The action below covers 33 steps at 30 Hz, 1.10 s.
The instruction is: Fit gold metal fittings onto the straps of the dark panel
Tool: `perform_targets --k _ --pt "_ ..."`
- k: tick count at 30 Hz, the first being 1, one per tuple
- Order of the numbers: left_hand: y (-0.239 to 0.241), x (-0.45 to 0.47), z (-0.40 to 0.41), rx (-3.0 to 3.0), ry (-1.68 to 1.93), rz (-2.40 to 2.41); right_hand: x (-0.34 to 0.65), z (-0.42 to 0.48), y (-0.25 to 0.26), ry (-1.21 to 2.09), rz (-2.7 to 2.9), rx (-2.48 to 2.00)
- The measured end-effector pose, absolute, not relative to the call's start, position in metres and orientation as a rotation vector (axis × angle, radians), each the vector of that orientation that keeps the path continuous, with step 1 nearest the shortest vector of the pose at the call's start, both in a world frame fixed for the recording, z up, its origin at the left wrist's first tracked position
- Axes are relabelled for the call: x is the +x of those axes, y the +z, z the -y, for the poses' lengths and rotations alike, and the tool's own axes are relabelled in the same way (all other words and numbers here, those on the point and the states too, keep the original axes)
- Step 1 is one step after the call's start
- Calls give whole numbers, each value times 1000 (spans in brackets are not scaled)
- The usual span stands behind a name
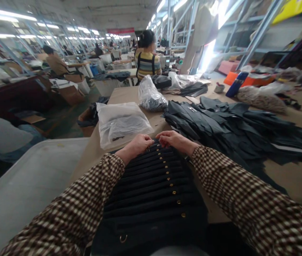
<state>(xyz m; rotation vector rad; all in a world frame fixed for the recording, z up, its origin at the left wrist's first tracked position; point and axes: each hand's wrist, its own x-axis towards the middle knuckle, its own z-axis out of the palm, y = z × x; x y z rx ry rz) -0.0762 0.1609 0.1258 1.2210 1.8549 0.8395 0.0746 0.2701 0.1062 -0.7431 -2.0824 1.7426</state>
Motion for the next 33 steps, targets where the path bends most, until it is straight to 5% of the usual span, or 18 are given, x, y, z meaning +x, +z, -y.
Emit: perform_targets --k 17,33 --pt "100 -88 -187 1262 609 -1969 53 -292 64 1262 2526 -1045" --pt "96 -86 -196 1439 470 -2047 48 -283 84 773 2883 -1016"
